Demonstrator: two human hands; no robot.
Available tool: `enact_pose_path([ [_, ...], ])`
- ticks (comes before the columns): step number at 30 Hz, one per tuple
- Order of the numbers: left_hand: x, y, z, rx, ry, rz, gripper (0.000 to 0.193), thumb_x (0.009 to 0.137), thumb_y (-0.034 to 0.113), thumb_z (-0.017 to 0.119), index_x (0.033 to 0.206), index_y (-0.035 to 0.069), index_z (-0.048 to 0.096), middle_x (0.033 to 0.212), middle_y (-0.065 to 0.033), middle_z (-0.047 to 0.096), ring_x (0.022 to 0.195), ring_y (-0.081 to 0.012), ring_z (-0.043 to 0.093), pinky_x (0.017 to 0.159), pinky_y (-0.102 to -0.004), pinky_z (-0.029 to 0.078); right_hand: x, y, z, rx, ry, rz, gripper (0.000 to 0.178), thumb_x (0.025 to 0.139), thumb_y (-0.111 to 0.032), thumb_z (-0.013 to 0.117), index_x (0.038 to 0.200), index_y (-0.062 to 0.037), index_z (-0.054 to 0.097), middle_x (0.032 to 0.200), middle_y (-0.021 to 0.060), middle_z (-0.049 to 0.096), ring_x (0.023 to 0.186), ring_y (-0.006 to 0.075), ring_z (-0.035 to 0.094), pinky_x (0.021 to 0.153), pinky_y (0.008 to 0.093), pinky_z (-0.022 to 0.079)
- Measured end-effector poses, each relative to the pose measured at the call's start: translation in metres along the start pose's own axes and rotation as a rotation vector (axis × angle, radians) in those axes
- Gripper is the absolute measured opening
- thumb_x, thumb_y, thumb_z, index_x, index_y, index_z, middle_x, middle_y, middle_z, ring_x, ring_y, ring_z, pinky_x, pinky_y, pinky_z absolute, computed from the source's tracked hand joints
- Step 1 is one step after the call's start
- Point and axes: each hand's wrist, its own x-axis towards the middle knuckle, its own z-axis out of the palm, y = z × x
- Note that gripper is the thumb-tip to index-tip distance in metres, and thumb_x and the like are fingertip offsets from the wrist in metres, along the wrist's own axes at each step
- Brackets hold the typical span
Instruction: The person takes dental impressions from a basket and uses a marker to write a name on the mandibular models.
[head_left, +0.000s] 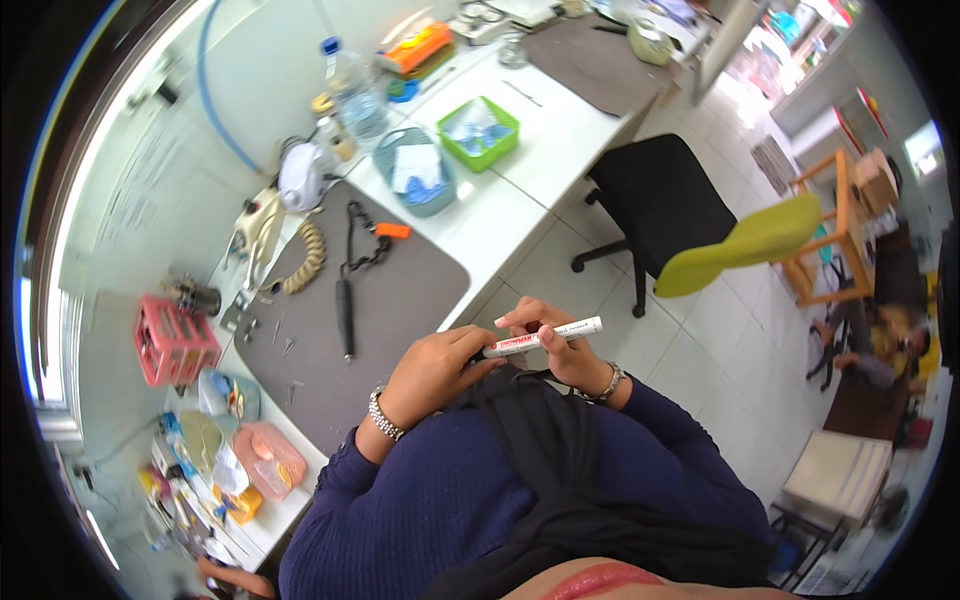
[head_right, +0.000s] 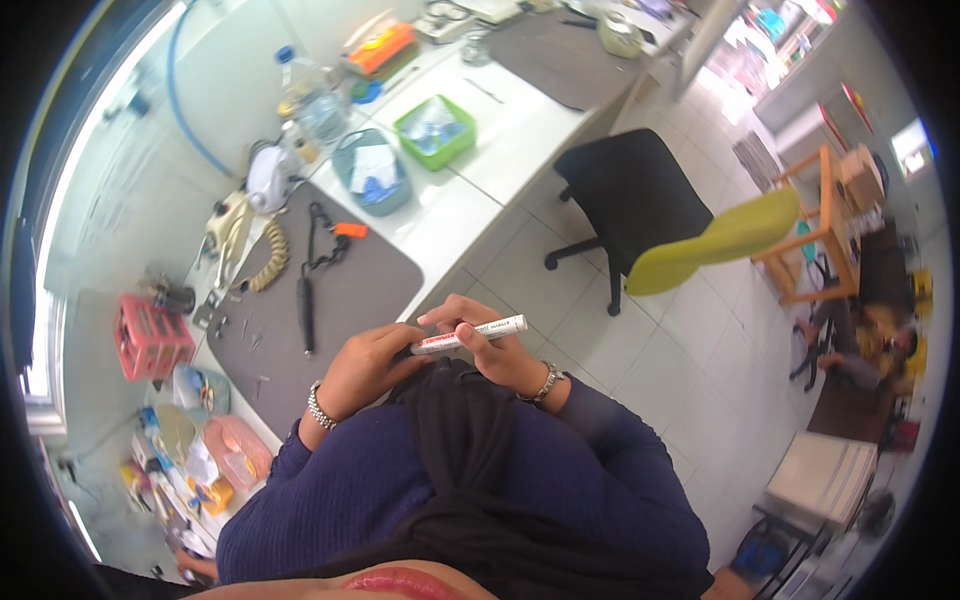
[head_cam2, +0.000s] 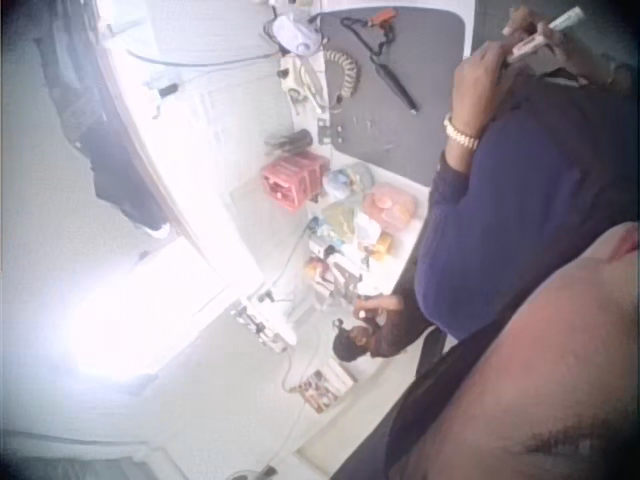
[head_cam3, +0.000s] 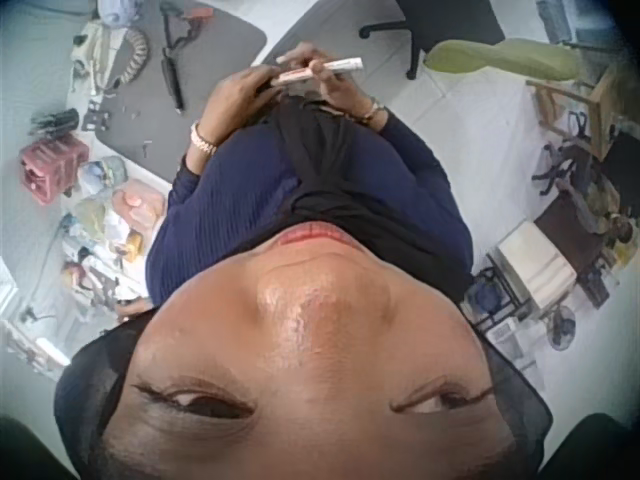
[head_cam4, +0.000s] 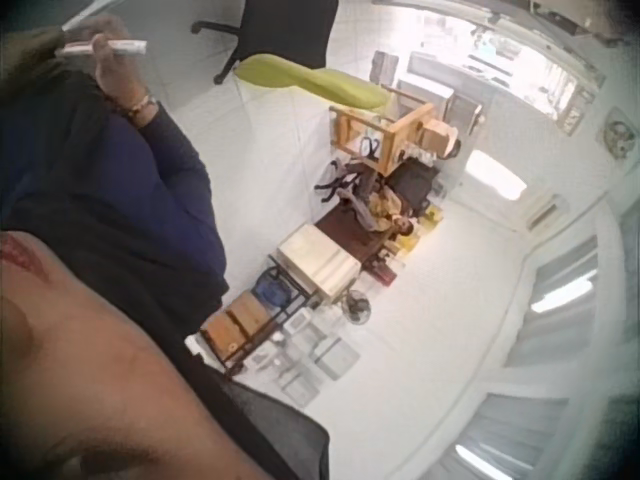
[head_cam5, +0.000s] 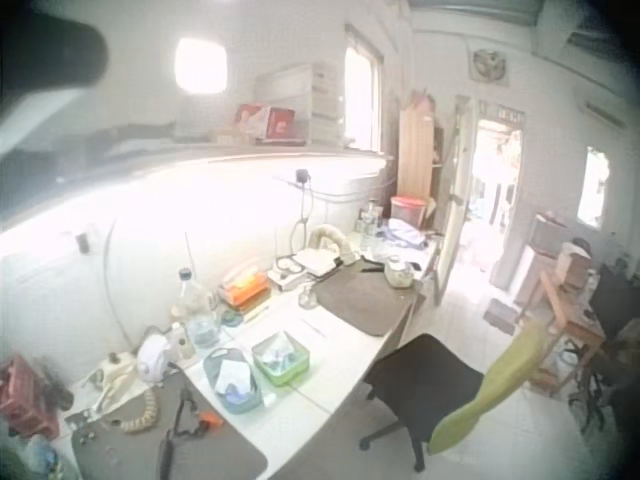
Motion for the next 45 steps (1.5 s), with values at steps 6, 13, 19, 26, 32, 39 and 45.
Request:
enact_pose_path([
  [6, 0.077, 0.005, 0.031, 0.127, -0.136, 0.099, 0.024, 0.082, 0.027, 0.066, 0.084, 0.006, 0.054, 0.071, -0.0081, 0.055, 0.064, -0.0272, 0.058, 0.057, -0.0382, 0.046, -0.014, -0.012, -0.058, -0.002, 0.222, 0.067, 0.041, 0.097, -0.040, 0.042, 0.099, -0.0022, 0.059, 0.076, 0.0032, 0.054, 0.069, 0.0090, 0.048, 0.064, 0.0247, 0.040],
  [13, 0.134, -0.032, 0.043, 0.069, -0.015, -0.023, 0.023, 0.078, 0.023, 0.068, 0.087, 0.008, 0.054, 0.074, -0.0071, 0.059, 0.068, -0.0286, 0.061, 0.058, -0.0369, 0.049, 0.061, -0.005, -0.102, -0.011, -0.019, 0.321, 0.016, 0.091, -0.020, 0.057, 0.091, -0.0051, 0.051, 0.072, 0.0017, 0.060, 0.062, 0.0056, 0.053, 0.057, 0.0232, 0.044],
  [19, 0.184, -0.087, 0.043, -0.162, 0.056, -0.188, 0.015, 0.073, 0.017, 0.068, 0.084, 0.006, 0.068, 0.068, -0.0147, 0.063, 0.062, -0.0303, 0.063, 0.058, -0.0351, 0.049, 0.150, -0.005, -0.137, -0.364, -0.273, 0.165, 0.012, 0.086, -0.017, 0.055, 0.085, -0.0051, 0.052, 0.068, 0.0155, 0.059, 0.059, 0.0313, 0.058, 0.055, 0.0361, 0.044],
  [26, 0.261, -0.097, 0.027, -0.481, -0.357, -0.256, 0.016, 0.078, 0.016, 0.063, 0.080, 0.000, 0.064, 0.060, -0.0127, 0.061, 0.051, -0.0212, 0.060, 0.051, -0.0304, 0.047, 0.199, -0.005, -0.204, -0.432, -0.486, 0.145, 0.011, 0.085, -0.016, 0.055, 0.089, -0.0057, 0.057, 0.063, 0.0142, 0.058, 0.058, 0.0326, 0.059, 0.055, 0.0374, 0.044],
  [32, 0.298, -0.116, 0.038, -0.827, -0.499, -0.442, 0.023, 0.082, 0.016, 0.063, 0.066, 0.000, 0.057, 0.052, 0.0020, 0.050, 0.045, -0.0048, 0.044, 0.043, -0.0236, 0.037, 0.255, -0.007, -0.251, -0.358, -0.780, 0.212, 0.014, 0.084, -0.017, 0.056, 0.092, -0.0060, 0.062, 0.064, 0.0138, 0.059, 0.058, 0.0317, 0.059, 0.056, 0.0351, 0.046],
  [39, 0.329, -0.140, 0.077, -0.813, -0.170, -0.640, 0.028, 0.090, 0.029, 0.060, 0.072, 0.008, 0.054, 0.060, 0.0051, 0.045, 0.056, -0.0031, 0.039, 0.051, -0.0218, 0.032, 0.341, -0.013, -0.380, -0.079, -0.378, -0.055, 0.040, 0.092, -0.035, 0.055, 0.106, 0.0028, 0.057, 0.074, 0.0088, 0.061, 0.063, 0.0138, 0.059, 0.061, 0.0273, 0.046],
  [45, 0.410, -0.182, 0.149, -0.016, 0.155, -0.538, 0.016, 0.091, 0.015, 0.049, 0.097, 0.001, 0.055, 0.095, -0.0147, 0.056, 0.088, -0.0292, 0.056, 0.078, -0.0380, 0.045, 0.344, 0.133, -0.385, -0.188, -0.272, 0.256, 0.022, 0.093, -0.020, 0.054, 0.102, -0.0017, 0.063, 0.088, 0.0061, 0.060, 0.082, 0.0140, 0.057, 0.076, 0.0269, 0.045],
])
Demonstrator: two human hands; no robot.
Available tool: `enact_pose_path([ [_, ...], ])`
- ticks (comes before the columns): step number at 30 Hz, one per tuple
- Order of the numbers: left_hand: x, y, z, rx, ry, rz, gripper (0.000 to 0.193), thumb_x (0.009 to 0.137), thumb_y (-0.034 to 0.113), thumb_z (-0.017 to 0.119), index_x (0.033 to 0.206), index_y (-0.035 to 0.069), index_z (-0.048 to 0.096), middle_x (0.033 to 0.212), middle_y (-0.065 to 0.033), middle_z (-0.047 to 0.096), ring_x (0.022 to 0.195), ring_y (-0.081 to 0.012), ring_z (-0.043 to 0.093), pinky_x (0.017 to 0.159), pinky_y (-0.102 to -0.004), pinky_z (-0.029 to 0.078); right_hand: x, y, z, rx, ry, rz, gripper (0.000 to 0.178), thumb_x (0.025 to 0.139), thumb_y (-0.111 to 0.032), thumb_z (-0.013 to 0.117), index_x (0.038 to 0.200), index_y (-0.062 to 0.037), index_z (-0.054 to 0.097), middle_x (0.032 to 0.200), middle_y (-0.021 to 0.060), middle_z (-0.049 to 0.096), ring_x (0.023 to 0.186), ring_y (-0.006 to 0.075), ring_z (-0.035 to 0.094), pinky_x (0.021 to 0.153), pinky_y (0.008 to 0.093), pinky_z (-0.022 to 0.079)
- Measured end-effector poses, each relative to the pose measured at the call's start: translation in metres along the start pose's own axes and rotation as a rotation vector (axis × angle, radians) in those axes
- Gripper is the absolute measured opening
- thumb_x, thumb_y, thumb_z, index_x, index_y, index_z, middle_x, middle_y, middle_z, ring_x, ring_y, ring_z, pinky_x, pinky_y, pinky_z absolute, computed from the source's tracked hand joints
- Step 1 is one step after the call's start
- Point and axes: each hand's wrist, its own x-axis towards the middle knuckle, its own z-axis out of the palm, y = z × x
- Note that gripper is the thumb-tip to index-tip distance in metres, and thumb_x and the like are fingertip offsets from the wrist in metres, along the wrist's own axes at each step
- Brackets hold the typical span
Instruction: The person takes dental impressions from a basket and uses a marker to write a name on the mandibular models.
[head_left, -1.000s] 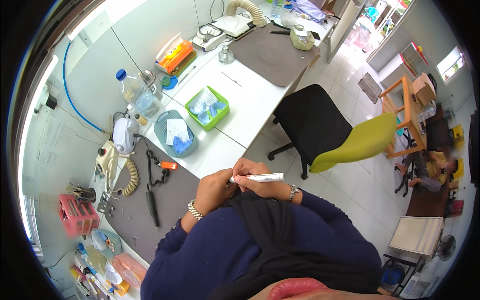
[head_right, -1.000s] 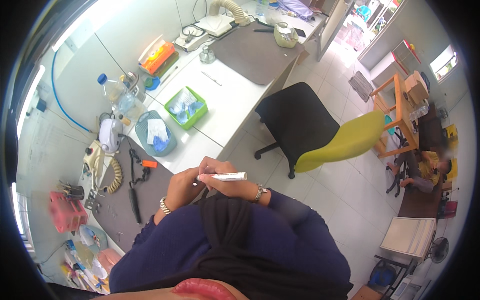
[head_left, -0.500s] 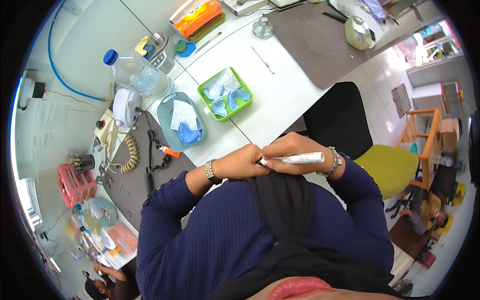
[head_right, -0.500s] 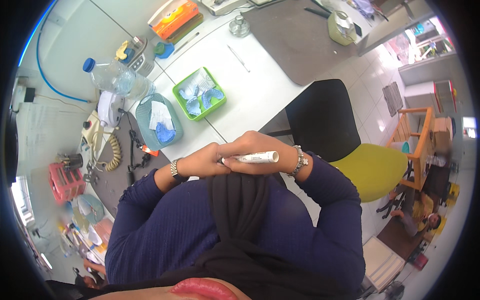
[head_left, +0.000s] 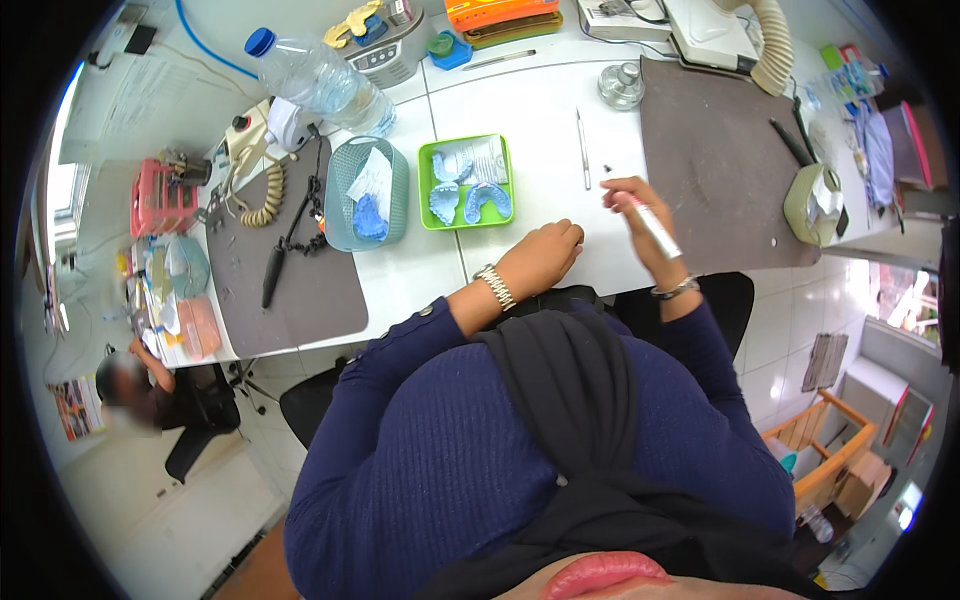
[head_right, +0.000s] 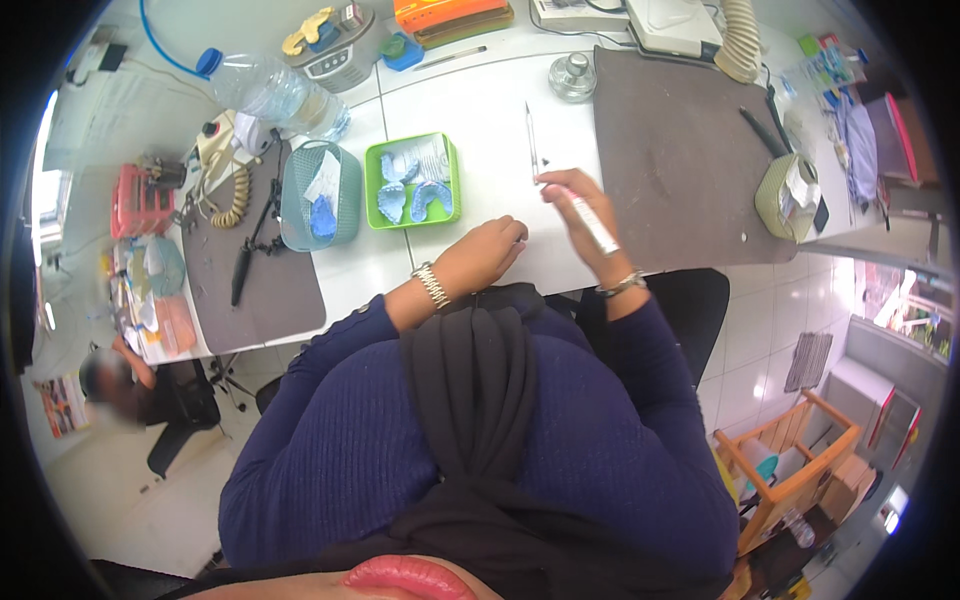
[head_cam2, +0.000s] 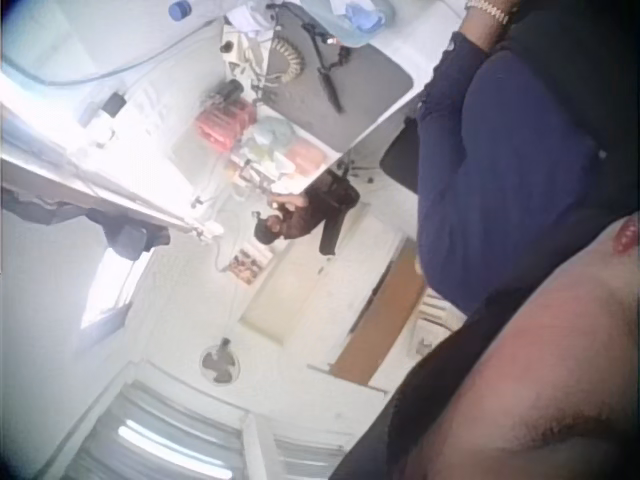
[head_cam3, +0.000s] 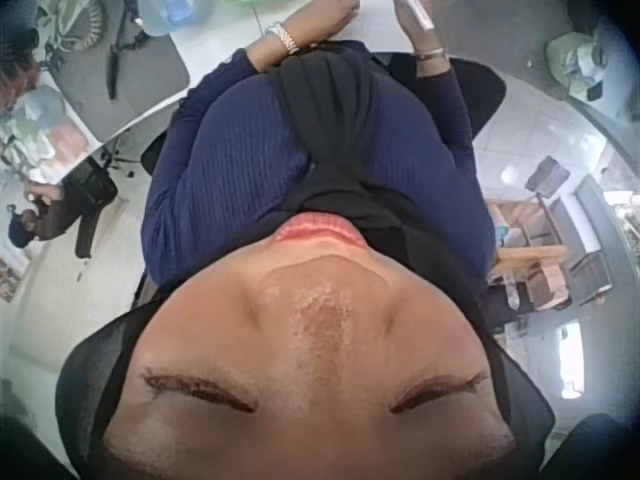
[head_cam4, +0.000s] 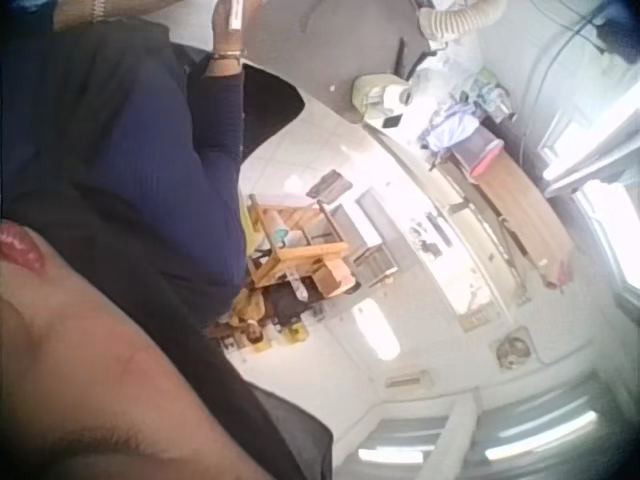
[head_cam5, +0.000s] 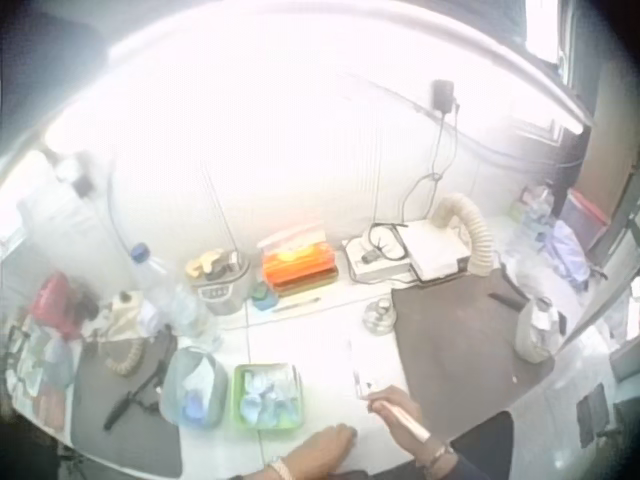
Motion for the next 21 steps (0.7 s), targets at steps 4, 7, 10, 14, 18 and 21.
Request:
enact_pose_path([
  [4, 0.028, -0.012, 0.027, 0.570, 0.013, 0.140, 0.019, 0.080, 0.012, 0.056, 0.097, 0.006, 0.057, 0.097, -0.0067, 0.059, 0.084, -0.0200, 0.056, 0.068, -0.0335, 0.047, -0.005, 0.045, 0.024, -0.107, 0.056, -0.012, 0.015, 0.088, -0.011, 0.058, 0.101, -0.0038, 0.063, 0.088, 0.0085, 0.058, 0.080, 0.0159, 0.055, 0.076, 0.0274, 0.044],
  [7, 0.036, -0.014, 0.031, 0.704, 0.083, 0.154, 0.020, 0.076, 0.011, 0.057, 0.095, 0.007, 0.059, 0.096, -0.0034, 0.059, 0.086, -0.0175, 0.057, 0.069, -0.0306, 0.045, 0.004, 0.047, 0.017, -0.165, 0.052, -0.053, 0.015, 0.089, -0.011, 0.057, 0.101, -0.0035, 0.062, 0.089, 0.0101, 0.058, 0.077, 0.0187, 0.055, 0.073, 0.0288, 0.045],
  [10, 0.038, -0.005, 0.020, 0.788, 0.333, 0.220, 0.019, 0.080, 0.016, 0.056, 0.097, 0.008, 0.060, 0.092, -0.0007, 0.059, 0.087, -0.0153, 0.057, 0.071, -0.0304, 0.045, 0.017, 0.045, 0.003, -0.225, 0.058, -0.123, 0.015, 0.089, -0.011, 0.057, 0.101, -0.0034, 0.062, 0.089, 0.0106, 0.058, 0.077, 0.0194, 0.056, 0.072, 0.0294, 0.045],
  [14, 0.009, 0.000, -0.031, 0.627, 0.467, 0.083, 0.029, 0.079, 0.011, 0.059, 0.107, 0.010, 0.061, 0.110, -0.0035, 0.060, 0.105, -0.0192, 0.056, 0.083, -0.0329, 0.042, 0.022, 0.053, -0.010, -0.269, 0.086, -0.144, 0.014, 0.090, -0.011, 0.056, 0.100, -0.0034, 0.062, 0.089, 0.0104, 0.059, 0.078, 0.0196, 0.056, 0.072, 0.0295, 0.045],
  [18, -0.021, -0.020, -0.071, 0.541, 0.596, -0.298, 0.031, 0.075, 0.011, 0.066, 0.106, 0.009, 0.061, 0.108, -0.0042, 0.060, 0.100, -0.0233, 0.056, 0.084, -0.0365, 0.042, 0.018, 0.057, -0.010, -0.268, 0.064, -0.091, 0.013, 0.089, -0.010, 0.057, 0.100, -0.0038, 0.062, 0.088, 0.0099, 0.058, 0.077, 0.0194, 0.056, 0.072, 0.0295, 0.045],
  [21, -0.026, -0.036, -0.080, 0.466, 0.499, -0.379, 0.028, 0.074, 0.010, 0.066, 0.101, 0.008, 0.062, 0.101, -0.0053, 0.061, 0.094, -0.0246, 0.057, 0.080, -0.0376, 0.043, 0.018, 0.058, -0.006, -0.251, 0.032, -0.110, 0.013, 0.088, -0.008, 0.057, 0.100, -0.0040, 0.062, 0.086, 0.0094, 0.057, 0.075, 0.0193, 0.056, 0.070, 0.0290, 0.045],
])
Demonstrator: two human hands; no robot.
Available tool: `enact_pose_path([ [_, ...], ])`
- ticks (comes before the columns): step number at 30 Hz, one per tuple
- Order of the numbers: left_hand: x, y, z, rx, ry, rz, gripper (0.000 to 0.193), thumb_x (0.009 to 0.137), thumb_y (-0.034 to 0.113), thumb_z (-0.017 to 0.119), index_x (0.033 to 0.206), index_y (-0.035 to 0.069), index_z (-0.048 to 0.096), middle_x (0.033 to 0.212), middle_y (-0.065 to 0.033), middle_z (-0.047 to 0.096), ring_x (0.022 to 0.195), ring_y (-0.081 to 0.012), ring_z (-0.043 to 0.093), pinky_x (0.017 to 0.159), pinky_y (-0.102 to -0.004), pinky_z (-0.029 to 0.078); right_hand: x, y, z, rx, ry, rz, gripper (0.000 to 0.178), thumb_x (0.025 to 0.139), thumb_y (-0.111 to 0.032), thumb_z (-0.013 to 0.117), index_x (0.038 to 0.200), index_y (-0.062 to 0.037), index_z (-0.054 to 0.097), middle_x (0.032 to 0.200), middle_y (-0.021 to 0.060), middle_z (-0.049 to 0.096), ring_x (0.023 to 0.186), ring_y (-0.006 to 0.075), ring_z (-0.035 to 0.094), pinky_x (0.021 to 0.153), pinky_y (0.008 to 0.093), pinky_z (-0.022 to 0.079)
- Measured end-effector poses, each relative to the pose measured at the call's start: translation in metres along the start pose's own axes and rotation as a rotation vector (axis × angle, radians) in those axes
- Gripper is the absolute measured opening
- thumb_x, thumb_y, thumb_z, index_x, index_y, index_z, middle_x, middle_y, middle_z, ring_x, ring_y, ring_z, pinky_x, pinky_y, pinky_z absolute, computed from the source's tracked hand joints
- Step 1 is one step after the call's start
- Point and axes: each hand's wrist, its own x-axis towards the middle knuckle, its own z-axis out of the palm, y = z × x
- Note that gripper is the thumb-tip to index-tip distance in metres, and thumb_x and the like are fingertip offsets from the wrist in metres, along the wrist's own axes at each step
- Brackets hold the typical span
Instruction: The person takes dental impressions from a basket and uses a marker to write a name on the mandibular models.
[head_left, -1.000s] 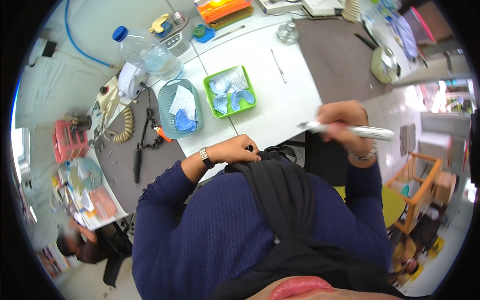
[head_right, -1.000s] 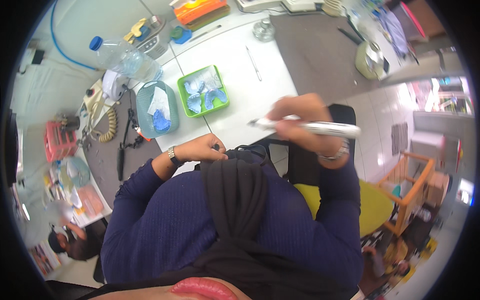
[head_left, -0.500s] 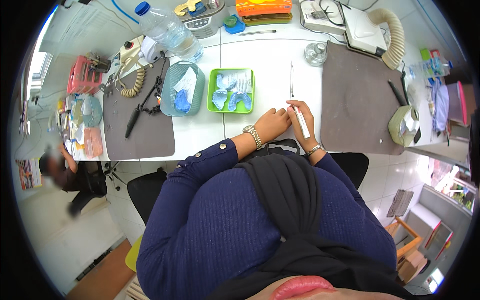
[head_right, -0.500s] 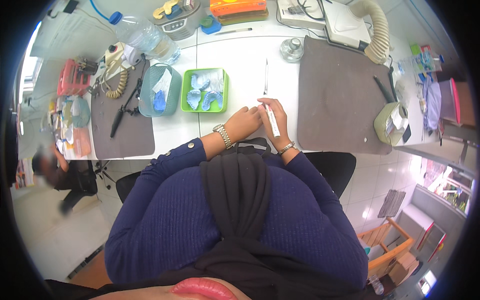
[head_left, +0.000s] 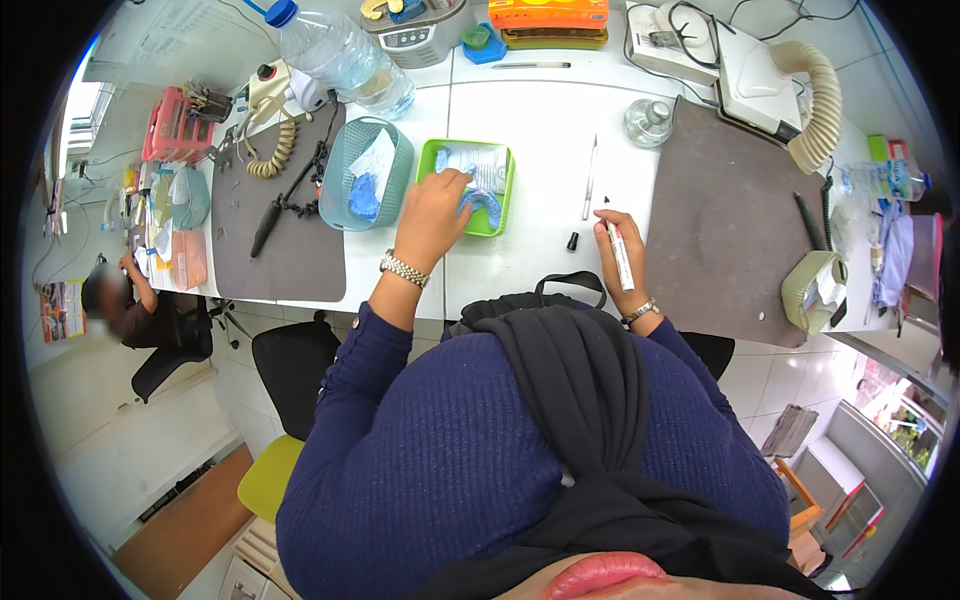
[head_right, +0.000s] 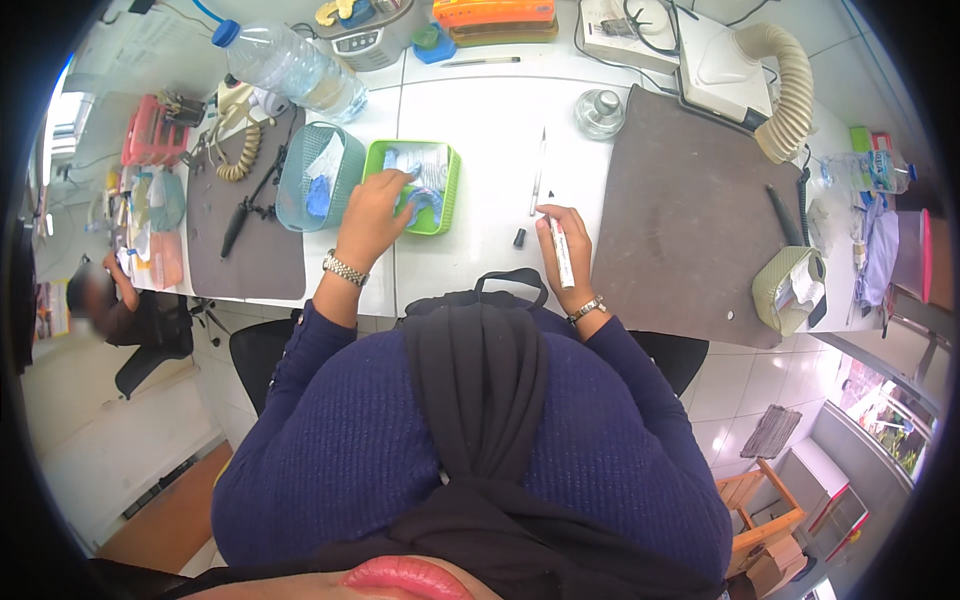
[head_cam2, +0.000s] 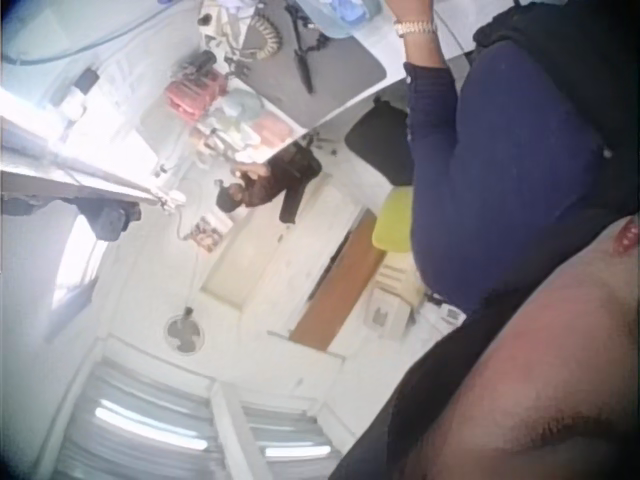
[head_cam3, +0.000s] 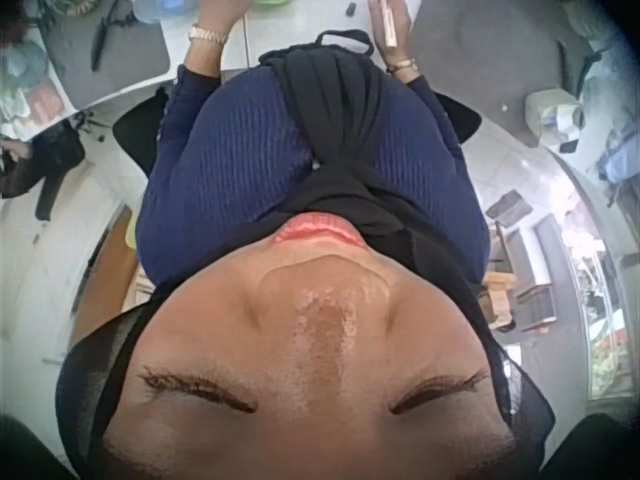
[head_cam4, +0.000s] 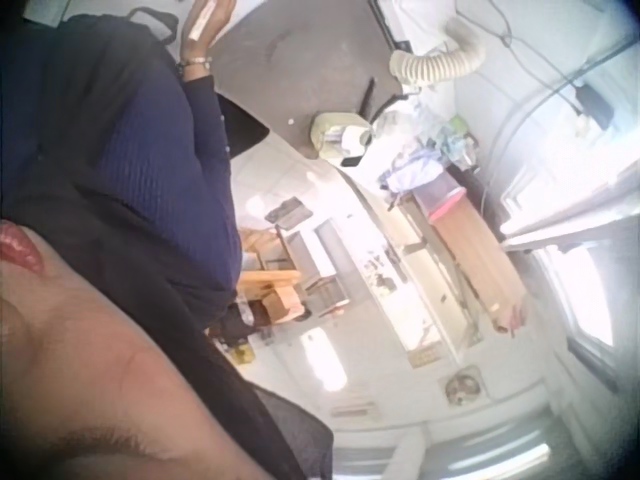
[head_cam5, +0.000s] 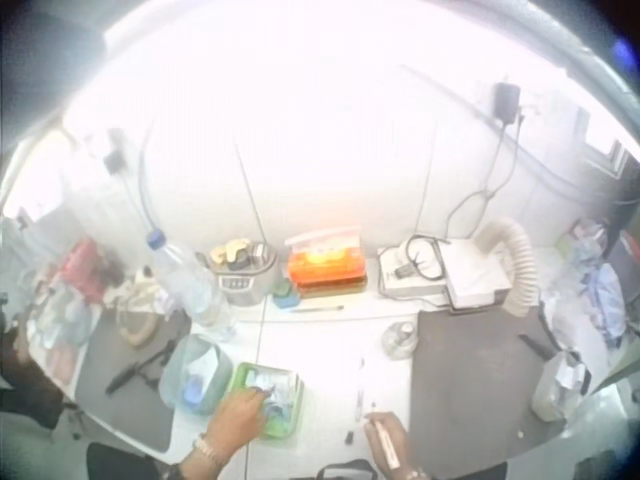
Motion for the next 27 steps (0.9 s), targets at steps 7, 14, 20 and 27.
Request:
enact_pose_path([
  [7, 0.005, -0.005, 0.030, 0.082, -0.098, 0.044, 0.026, 0.068, 0.004, 0.065, 0.094, 0.009, 0.063, 0.094, -0.0053, 0.061, 0.089, -0.0246, 0.057, 0.075, -0.0386, 0.044, 0.009, -0.005, 0.004, -0.024, -0.057, -0.033, 0.013, 0.088, -0.006, 0.056, 0.100, -0.0037, 0.062, 0.082, 0.0093, 0.056, 0.072, 0.0192, 0.055, 0.067, 0.0279, 0.045],
  [14, 0.007, 0.001, 0.029, 0.199, -0.089, 0.041, 0.027, 0.068, 0.004, 0.066, 0.094, 0.011, 0.063, 0.094, -0.0020, 0.060, 0.090, -0.0224, 0.057, 0.074, -0.0365, 0.042, 0.038, -0.029, 0.023, -0.074, -0.141, -0.240, 0.013, 0.084, -0.005, 0.061, 0.097, -0.0035, 0.061, 0.085, 0.0119, 0.059, 0.077, 0.0255, 0.060, 0.070, 0.0324, 0.047],
  [20, 0.004, -0.001, 0.030, 0.092, 0.003, 0.036, 0.016, 0.074, 0.005, 0.059, 0.086, 0.012, 0.065, 0.086, -0.0024, 0.060, 0.083, -0.0220, 0.058, 0.072, -0.0357, 0.043, 0.071, -0.035, 0.053, -0.067, -0.173, -0.217, 0.015, 0.085, -0.008, 0.060, 0.100, -0.0042, 0.059, 0.087, 0.0124, 0.059, 0.080, 0.0281, 0.059, 0.071, 0.0347, 0.047],
  [27, 0.003, -0.003, 0.005, -0.142, 0.097, 0.041, 0.022, 0.068, -0.002, 0.064, 0.089, 0.008, 0.066, 0.089, -0.0038, 0.062, 0.087, -0.0249, 0.060, 0.074, -0.0363, 0.047, 0.092, -0.042, 0.074, -0.163, -0.238, -0.371, 0.032, 0.075, -0.008, 0.067, 0.105, -0.0073, 0.055, 0.096, 0.0108, 0.057, 0.088, 0.0306, 0.053, 0.077, 0.0373, 0.045],
])
